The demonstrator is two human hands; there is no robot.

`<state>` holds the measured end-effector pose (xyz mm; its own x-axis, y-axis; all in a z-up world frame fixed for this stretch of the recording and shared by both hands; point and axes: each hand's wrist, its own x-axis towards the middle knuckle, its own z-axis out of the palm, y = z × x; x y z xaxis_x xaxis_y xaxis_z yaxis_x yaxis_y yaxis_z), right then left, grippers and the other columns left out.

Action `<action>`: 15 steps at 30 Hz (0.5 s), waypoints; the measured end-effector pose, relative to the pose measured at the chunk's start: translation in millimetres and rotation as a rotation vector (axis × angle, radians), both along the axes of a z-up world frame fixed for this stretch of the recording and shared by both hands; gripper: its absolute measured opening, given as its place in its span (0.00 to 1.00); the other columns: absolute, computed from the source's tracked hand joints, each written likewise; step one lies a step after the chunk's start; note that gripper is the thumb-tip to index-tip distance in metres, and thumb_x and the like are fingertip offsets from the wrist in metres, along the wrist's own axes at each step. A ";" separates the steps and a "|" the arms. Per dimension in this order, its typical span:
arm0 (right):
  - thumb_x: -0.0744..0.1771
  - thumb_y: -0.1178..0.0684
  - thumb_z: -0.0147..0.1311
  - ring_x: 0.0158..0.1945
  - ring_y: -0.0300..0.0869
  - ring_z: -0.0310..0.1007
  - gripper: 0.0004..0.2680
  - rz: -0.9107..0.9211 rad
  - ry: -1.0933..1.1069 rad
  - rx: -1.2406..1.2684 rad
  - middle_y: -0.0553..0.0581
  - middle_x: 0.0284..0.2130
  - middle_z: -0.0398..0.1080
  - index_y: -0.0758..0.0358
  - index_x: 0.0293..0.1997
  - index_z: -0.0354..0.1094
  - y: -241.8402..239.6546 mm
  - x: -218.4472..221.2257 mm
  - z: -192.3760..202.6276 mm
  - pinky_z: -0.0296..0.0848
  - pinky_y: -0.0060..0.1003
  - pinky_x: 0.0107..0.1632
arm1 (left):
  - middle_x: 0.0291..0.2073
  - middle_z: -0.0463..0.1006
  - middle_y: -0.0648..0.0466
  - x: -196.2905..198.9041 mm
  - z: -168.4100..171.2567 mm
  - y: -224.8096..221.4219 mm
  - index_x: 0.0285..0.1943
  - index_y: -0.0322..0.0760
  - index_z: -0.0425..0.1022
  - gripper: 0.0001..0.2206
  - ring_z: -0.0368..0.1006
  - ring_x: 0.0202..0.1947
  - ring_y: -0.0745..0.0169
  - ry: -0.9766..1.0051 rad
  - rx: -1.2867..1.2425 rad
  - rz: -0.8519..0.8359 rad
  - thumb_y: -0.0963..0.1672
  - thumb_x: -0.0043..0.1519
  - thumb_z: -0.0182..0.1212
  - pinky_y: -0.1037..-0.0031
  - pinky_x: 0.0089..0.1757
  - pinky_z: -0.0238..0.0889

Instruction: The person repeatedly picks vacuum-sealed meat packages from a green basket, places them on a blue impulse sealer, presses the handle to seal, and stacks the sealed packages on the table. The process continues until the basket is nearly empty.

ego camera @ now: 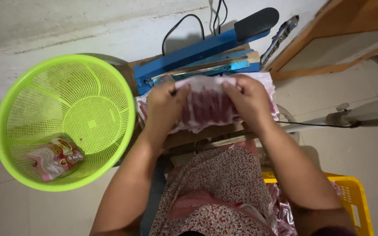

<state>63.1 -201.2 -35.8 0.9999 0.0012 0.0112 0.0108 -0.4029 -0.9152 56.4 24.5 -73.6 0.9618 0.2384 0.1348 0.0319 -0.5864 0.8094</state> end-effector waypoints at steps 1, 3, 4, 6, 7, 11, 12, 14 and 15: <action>0.67 0.41 0.59 0.33 0.49 0.74 0.09 0.000 0.055 -0.195 0.52 0.24 0.71 0.51 0.36 0.75 -4.8 19.6 -18.2 0.70 0.45 0.38 | 0.21 0.78 0.50 11.9 -0.9 3.6 0.28 0.44 0.80 0.14 0.78 0.29 0.50 0.036 0.051 -0.010 0.53 0.57 0.68 0.63 0.33 0.69; 0.66 0.32 0.57 0.48 0.55 0.77 0.13 -0.001 0.107 -0.390 0.50 0.37 0.77 0.43 0.47 0.78 -8.0 56.1 -49.5 0.70 0.55 0.55 | 0.25 0.80 0.49 29.7 3.3 5.6 0.30 0.41 0.80 0.16 0.79 0.33 0.45 0.069 0.102 -0.019 0.54 0.59 0.65 0.57 0.35 0.69; 0.65 0.34 0.59 0.46 0.56 0.78 0.13 0.007 0.049 -0.357 0.51 0.35 0.77 0.44 0.46 0.78 -6.4 73.1 -63.0 0.71 0.53 0.51 | 0.28 0.81 0.46 35.6 7.9 4.1 0.35 0.40 0.79 0.17 0.80 0.38 0.42 0.147 0.104 0.018 0.55 0.58 0.64 0.54 0.39 0.71; 0.64 0.35 0.61 0.45 0.58 0.78 0.13 0.018 -0.009 -0.322 0.53 0.34 0.77 0.46 0.46 0.79 -5.0 97.5 -76.4 0.72 0.50 0.48 | 0.31 0.81 0.44 36.9 10.8 -2.5 0.39 0.38 0.78 0.20 0.80 0.42 0.38 0.225 0.107 0.059 0.56 0.58 0.63 0.51 0.43 0.72; 0.64 0.35 0.59 0.46 0.60 0.77 0.13 0.065 -0.028 -0.373 0.57 0.34 0.76 0.51 0.41 0.78 -6.1 104.8 -75.7 0.72 0.53 0.48 | 0.28 0.80 0.41 32.9 9.5 -8.2 0.39 0.35 0.76 0.18 0.79 0.38 0.35 0.096 0.147 0.063 0.54 0.59 0.65 0.49 0.40 0.72; 0.65 0.39 0.57 0.43 0.64 0.76 0.13 0.097 -0.063 -0.408 0.61 0.29 0.75 0.58 0.35 0.77 -5.2 119.6 -76.5 0.71 0.58 0.44 | 0.37 0.79 0.42 15.8 -14.3 -26.0 0.57 0.38 0.65 0.26 0.81 0.39 0.39 -0.189 0.309 0.119 0.48 0.54 0.74 0.56 0.41 0.76; 0.65 0.39 0.57 0.43 0.64 0.76 0.13 0.096 -0.060 -0.409 0.61 0.29 0.75 0.58 0.35 0.77 -5.8 122.6 -77.4 0.71 0.58 0.44 | 0.37 0.79 0.42 13.3 -4.9 -25.1 0.57 0.38 0.65 0.26 0.81 0.39 0.39 -0.187 0.308 0.117 0.48 0.54 0.74 0.56 0.41 0.76; 0.65 0.41 0.54 0.42 0.61 0.77 0.11 0.067 -0.066 -0.445 0.57 0.28 0.76 0.53 0.34 0.79 -5.3 126.5 -79.8 0.72 0.58 0.43 | 0.48 0.75 0.33 5.5 13.9 -22.3 0.59 0.27 0.68 0.22 0.71 0.54 0.28 -0.125 0.230 -0.075 0.41 0.58 0.68 0.50 0.57 0.65; 0.65 0.41 0.54 0.42 0.61 0.77 0.11 0.071 -0.066 -0.445 0.57 0.28 0.76 0.53 0.34 0.79 -4.4 125.1 -78.3 0.72 0.58 0.43 | 0.48 0.75 0.33 10.0 1.5 -21.8 0.59 0.27 0.68 0.22 0.71 0.54 0.28 -0.123 0.229 -0.072 0.41 0.58 0.68 0.50 0.57 0.65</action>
